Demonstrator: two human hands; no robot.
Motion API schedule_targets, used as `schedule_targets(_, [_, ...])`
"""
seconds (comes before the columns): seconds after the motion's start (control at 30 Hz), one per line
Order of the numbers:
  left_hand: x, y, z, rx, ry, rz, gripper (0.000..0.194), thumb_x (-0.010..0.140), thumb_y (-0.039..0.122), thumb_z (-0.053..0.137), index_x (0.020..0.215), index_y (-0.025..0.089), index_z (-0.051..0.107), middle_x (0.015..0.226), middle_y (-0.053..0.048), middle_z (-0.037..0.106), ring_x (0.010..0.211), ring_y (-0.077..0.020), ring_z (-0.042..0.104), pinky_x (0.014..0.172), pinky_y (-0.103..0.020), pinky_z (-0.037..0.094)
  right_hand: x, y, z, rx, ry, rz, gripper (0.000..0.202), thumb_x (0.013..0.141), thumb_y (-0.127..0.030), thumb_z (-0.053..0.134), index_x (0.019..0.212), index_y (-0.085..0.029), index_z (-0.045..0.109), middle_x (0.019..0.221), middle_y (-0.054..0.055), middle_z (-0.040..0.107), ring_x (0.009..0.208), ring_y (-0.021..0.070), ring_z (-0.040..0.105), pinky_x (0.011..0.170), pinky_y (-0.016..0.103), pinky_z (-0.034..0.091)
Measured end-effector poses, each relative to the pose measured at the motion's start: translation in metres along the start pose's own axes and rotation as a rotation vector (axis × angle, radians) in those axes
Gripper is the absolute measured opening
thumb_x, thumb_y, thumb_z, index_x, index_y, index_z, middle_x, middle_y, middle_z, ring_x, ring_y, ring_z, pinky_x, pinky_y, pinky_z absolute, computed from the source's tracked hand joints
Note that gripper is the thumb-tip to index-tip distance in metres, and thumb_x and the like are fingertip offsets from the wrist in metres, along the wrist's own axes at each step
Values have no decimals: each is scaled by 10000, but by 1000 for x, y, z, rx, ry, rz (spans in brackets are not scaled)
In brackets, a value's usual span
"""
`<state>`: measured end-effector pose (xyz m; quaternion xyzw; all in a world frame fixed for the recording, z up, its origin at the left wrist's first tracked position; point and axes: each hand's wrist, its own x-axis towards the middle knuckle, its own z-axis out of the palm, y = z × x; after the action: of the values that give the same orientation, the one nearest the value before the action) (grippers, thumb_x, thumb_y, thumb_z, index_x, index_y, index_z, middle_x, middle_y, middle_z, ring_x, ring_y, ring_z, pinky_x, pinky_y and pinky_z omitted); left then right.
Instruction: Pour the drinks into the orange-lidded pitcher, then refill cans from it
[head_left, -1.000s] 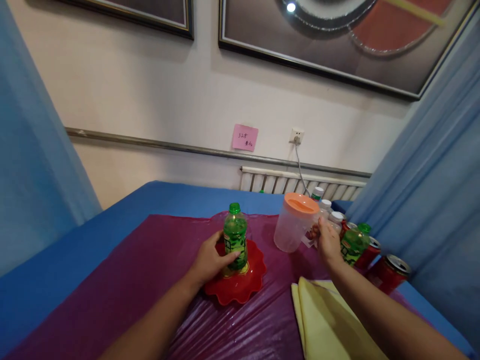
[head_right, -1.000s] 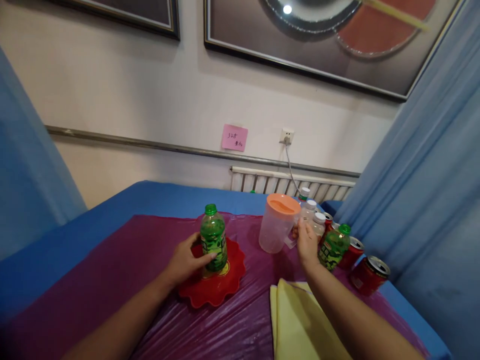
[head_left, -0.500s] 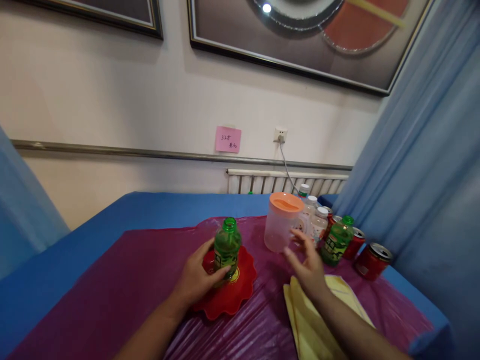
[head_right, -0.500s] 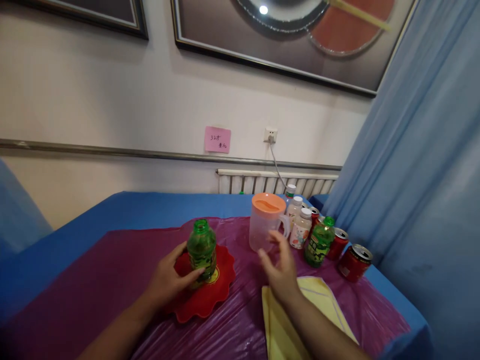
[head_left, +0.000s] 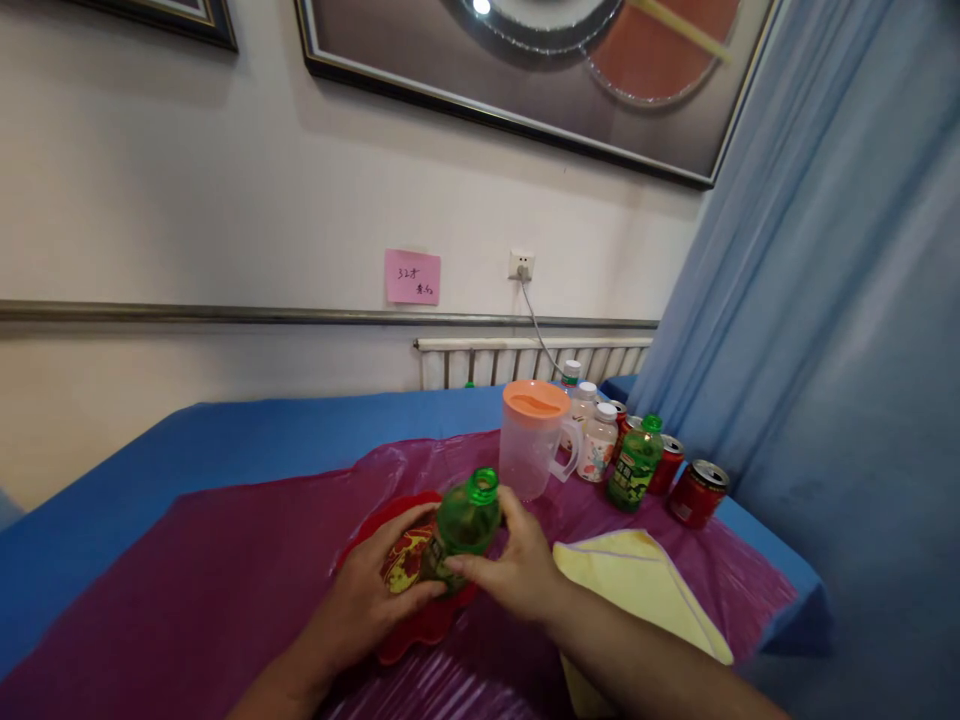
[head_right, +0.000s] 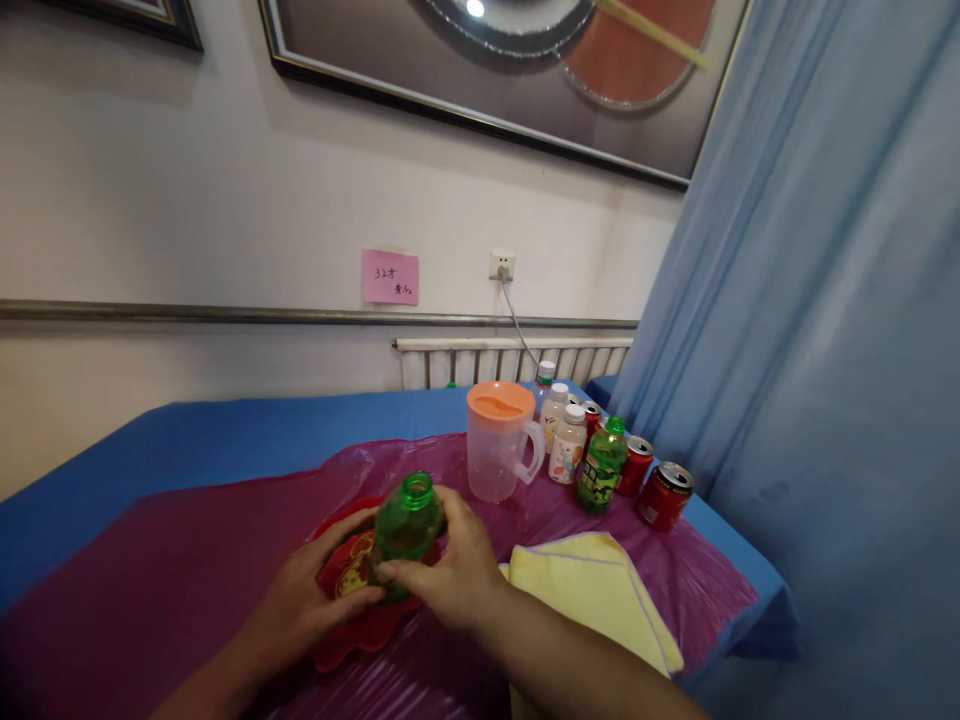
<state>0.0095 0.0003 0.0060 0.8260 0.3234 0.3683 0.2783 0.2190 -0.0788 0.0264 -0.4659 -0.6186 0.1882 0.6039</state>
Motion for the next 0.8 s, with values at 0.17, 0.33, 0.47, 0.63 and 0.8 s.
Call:
schedule_targets(0.17, [3,-16,1,109,150,0,388,862,487,677,1162,245,723,1131,-76,794,1013,-259,768,928,-368,618,-12,7,-81,-62,256,124,576,735,-434,836,1231,-247,608,1123,78,749,997,286,722,919,478,597])
schedule_targets(0.33, [9,-16,0,132,185,43,345,876,484,646,1080,223,742,943,-47,820,833,-213,791,819,-284,633,-25,29,-184,-385,538,256,640,679,-565,822,1156,-194,612,1069,100,740,952,284,699,877,444,556])
schedule_targets(0.47, [12,-14,-3,163,219,36,352,875,507,633,1035,218,754,858,-28,812,744,-194,781,753,-241,625,-37,58,-229,-643,625,377,692,652,-666,767,1132,-187,632,981,88,739,833,277,684,765,409,535])
schedule_targets(0.63, [13,-17,-5,199,247,15,369,871,526,622,1017,213,754,834,-22,804,724,-183,772,730,-216,608,-44,95,-241,-757,603,451,744,669,-716,702,1158,-161,631,972,122,743,848,311,689,742,414,521])
schedule_targets(0.8, [10,-17,-4,192,260,-26,362,876,520,612,1018,216,746,840,-25,802,717,-183,762,751,-237,607,-43,106,-240,-781,593,430,718,706,-717,666,1146,-149,642,1017,154,743,876,320,691,761,416,517])
